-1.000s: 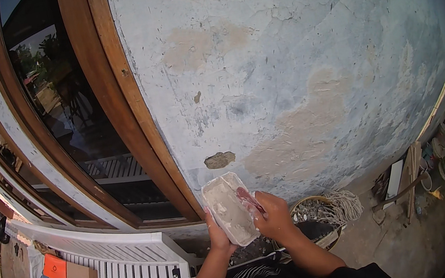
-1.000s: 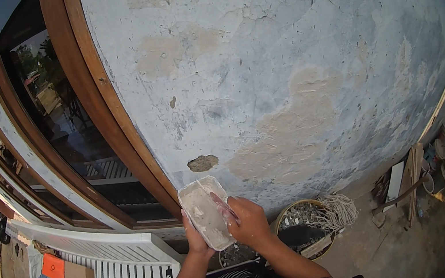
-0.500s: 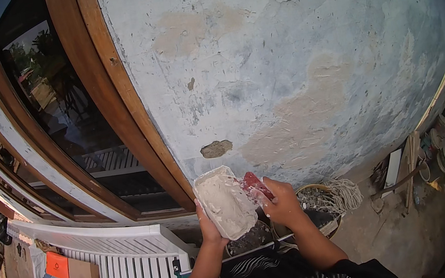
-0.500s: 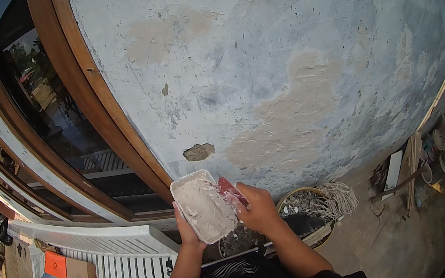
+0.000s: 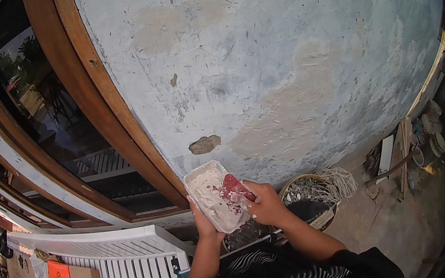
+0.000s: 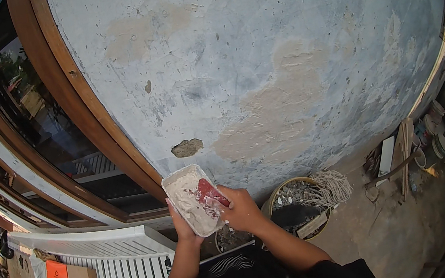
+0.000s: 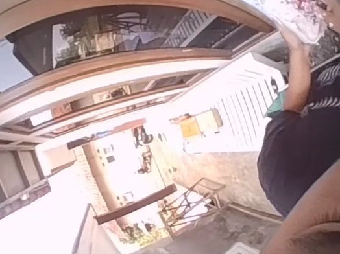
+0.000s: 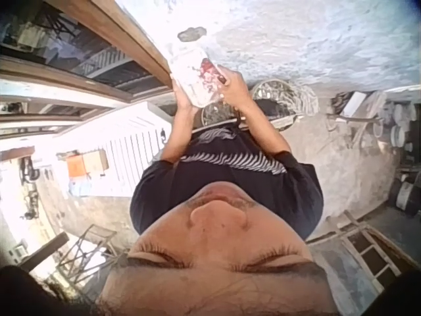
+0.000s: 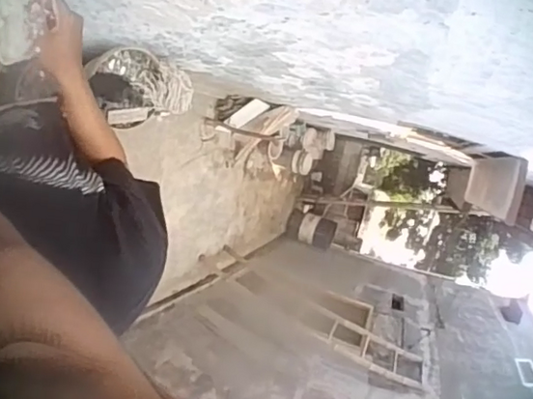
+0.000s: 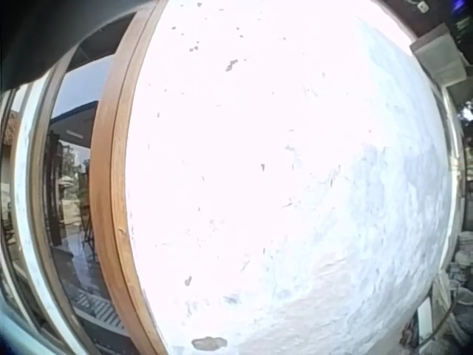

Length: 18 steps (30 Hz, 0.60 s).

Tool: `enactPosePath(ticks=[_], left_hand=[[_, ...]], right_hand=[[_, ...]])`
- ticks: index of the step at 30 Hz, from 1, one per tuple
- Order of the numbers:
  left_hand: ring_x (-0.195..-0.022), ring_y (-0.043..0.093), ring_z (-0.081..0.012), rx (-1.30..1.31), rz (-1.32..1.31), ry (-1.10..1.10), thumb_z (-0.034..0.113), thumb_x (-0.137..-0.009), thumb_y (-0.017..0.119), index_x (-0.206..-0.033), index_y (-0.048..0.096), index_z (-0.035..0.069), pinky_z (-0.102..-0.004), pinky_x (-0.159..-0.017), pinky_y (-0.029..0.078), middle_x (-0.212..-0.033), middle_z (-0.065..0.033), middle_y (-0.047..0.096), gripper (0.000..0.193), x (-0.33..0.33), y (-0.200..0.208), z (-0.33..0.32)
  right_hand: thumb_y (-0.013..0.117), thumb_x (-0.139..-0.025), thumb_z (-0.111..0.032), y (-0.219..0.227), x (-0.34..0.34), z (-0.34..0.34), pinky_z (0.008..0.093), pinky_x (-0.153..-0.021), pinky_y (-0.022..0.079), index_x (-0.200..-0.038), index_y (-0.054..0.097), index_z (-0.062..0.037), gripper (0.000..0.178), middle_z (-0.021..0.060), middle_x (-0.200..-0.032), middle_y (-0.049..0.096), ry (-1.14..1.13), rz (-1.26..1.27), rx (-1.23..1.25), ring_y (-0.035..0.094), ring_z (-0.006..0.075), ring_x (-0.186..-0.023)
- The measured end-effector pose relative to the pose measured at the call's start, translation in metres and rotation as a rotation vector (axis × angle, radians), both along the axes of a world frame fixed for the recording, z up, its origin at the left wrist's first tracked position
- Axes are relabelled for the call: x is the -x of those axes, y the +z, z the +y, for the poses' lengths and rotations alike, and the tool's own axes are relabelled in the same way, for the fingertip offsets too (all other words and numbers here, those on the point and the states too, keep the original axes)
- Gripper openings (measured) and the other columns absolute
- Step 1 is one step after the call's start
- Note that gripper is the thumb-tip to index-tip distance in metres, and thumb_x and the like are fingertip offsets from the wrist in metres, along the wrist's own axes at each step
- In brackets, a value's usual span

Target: Patching or filling holes in an exterior wall with putty using a scraper.

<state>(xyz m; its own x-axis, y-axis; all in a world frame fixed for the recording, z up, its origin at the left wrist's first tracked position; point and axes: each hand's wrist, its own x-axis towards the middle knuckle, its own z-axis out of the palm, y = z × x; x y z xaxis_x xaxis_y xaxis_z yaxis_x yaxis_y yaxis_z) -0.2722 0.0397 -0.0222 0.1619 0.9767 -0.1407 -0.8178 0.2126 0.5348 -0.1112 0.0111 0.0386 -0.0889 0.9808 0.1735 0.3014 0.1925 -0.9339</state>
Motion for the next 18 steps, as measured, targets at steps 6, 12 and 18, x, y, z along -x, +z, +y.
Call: enactPosePath(ticks=[6, 12, 18], left_hand=[[-0.13, 0.055, -0.0326, -0.001, -0.021, -0.005, 0.064, -0.103, 0.03, -0.151, 0.042, 0.011, -0.0472, -0.111, 0.044, -0.145, -0.0131, 0.054, 0.072, 0.003, 0.0, -0.002], [-0.132, 0.053, -0.0339, 0.005, 0.008, -0.006, 0.065, -0.103, 0.028, -0.152, 0.039, 0.009, -0.0468, -0.113, 0.042, -0.148, -0.015, 0.05, 0.075, 0.003, 0.004, -0.009], [-0.133, 0.052, -0.035, -0.023, -0.006, -0.079, 0.065, -0.103, 0.028, -0.153, 0.037, 0.008, -0.0493, -0.113, 0.041, -0.149, -0.0161, 0.049, 0.077, 0.001, 0.011, -0.017]], right_hand=[[0.069, -0.093, -0.01, 0.008, -0.014, 0.004, 0.0281, -0.067, 0.05, -0.109, 0.066, 0.0019, 0.019, 0.009, -0.082, 0.069, -0.131, 0.122, -0.097, 0.056, 0.0077, -0.075], [0.069, -0.092, -0.009, 0.011, -0.019, 0.002, 0.0304, -0.064, 0.049, -0.102, 0.066, 0.0018, 0.014, 0.0144, -0.078, 0.066, -0.164, -0.084, -0.188, 0.057, 0.0143, -0.067], [0.069, -0.089, -0.007, 0.01, -0.013, 0.003, 0.033, -0.062, 0.048, -0.098, 0.064, 0.0029, 0.014, 0.0177, -0.076, 0.065, -0.241, -0.172, -0.245, 0.055, 0.0187, -0.062]])
